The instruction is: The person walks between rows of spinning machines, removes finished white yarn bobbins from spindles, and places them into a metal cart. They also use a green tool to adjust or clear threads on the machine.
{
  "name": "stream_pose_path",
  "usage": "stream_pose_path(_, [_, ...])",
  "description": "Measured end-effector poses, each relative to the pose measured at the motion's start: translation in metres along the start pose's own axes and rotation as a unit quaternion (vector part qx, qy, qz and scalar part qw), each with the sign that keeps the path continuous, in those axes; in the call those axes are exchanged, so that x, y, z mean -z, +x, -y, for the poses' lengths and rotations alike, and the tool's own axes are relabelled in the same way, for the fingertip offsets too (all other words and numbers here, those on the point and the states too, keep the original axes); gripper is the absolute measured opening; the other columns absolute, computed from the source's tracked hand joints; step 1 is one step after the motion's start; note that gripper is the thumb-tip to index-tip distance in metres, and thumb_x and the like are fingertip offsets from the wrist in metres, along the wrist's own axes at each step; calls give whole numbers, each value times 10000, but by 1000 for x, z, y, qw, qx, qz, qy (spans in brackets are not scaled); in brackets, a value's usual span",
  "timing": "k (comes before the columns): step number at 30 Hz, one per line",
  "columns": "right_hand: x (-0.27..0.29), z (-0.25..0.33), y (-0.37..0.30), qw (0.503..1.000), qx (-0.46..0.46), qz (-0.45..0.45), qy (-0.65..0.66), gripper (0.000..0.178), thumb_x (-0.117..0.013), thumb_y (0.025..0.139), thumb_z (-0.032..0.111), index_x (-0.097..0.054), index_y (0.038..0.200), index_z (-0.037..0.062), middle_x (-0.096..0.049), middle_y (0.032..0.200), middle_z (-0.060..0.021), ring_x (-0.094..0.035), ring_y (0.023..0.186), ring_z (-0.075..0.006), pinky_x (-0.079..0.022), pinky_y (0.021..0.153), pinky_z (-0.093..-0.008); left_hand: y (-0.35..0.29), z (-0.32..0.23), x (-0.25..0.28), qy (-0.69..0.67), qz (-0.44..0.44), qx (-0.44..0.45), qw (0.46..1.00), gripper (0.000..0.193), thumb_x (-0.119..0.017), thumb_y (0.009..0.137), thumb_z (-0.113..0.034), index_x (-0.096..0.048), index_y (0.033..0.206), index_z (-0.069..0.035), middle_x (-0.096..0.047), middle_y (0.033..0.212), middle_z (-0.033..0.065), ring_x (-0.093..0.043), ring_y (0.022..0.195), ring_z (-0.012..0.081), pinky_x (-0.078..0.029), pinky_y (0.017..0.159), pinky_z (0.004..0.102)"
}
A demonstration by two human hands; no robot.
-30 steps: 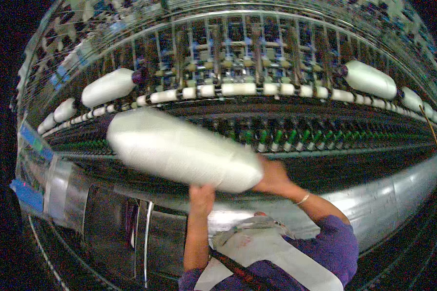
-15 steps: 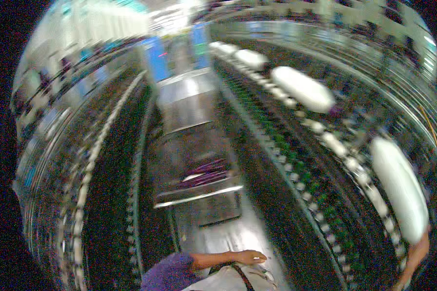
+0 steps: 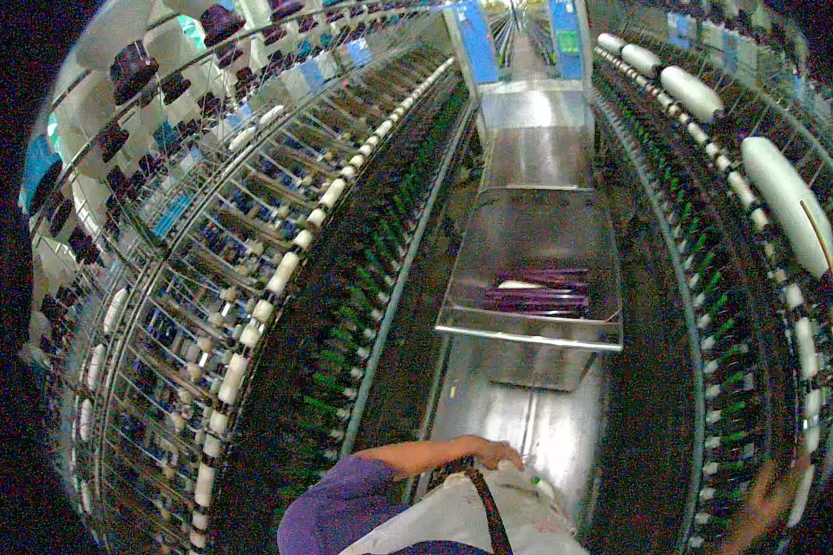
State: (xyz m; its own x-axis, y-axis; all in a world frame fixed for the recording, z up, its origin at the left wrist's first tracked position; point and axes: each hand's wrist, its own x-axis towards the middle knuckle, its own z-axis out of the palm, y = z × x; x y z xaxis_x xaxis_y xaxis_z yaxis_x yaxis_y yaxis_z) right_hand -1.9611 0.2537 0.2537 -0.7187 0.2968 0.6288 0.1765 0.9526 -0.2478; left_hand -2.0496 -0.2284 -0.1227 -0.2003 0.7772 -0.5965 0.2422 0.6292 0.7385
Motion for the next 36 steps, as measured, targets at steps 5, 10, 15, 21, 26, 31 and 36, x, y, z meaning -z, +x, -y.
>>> stream_pose_path(5, [-225,145,-15,906,186,335,180,586,-748,756,108,-548,1305,52,-554,1337,-188,-511,1248,-377,-408,1067,-424,-8,46,-39,235,-215,68,945,343,-532,894,-235,-634,1199,-355,-620,1180,17,-554,1101,281,-409,945,553])
stream_pose_path(10, [-365,258,-33,855,238,380,261,852,-780,676,123,-391,1432,63,-457,1399,-171,-401,1336,-360,-323,1130,-427,-47,67,-16,56,-132,72,987,739,-713,712,-137,-489,1414,-200,-507,1430,128,-524,1255,312,-425,1037,418])
stream_pose_path(15, [-455,291,4,826,320,462,48,833,-819,604,173,-445,1339,50,-510,1289,-137,-450,1270,-333,-325,1104,-474,-94,22,115,-74,-296,-10,952,860,-781,667,-111,-418,1446,-83,-441,1462,187,-398,1353,383,-304,1146,435])
stream_pose_path(21, [-473,261,-33,839,377,368,134,699,-793,511,166,-524,1145,51,-542,1022,-115,-526,1017,-312,-422,837,-431,-40,-20,203,212,-567,205,769,1007,-787,625,-81,-278,1493,-45,-423,1446,159,-289,1422,345,-133,1184,548])
stream_pose_path(26, [-446,263,-19,764,369,517,120,625,-801,614,280,-609,1163,51,-632,1031,-125,-596,978,-322,-473,846,-447,-9,-6,196,134,-548,232,793,806,-825,484,-104,-511,1224,-55,-534,1174,150,-457,1207,378,-257,1125,543])
stream_pose_path(31, [-579,301,20,602,228,763,59,431,-604,866,492,-742,897,85,-720,886,-163,-696,805,-307,-542,741,-443,-2,-12,154,121,-562,248,780,699,-813,450,-113,-540,1094,-82,-529,1111,122,-485,1141,333,-300,1092,504])
stream_pose_path(36, [-785,274,-62,647,294,703,-28,446,-653,806,507,-708,909,77,-701,890,-195,-689,756,-293,-539,664,-438,9,-32,102,190,-528,317,765,572,-758,582,-180,-573,1119,-111,-540,1087,88,-517,1095,264,-322,1075,476])
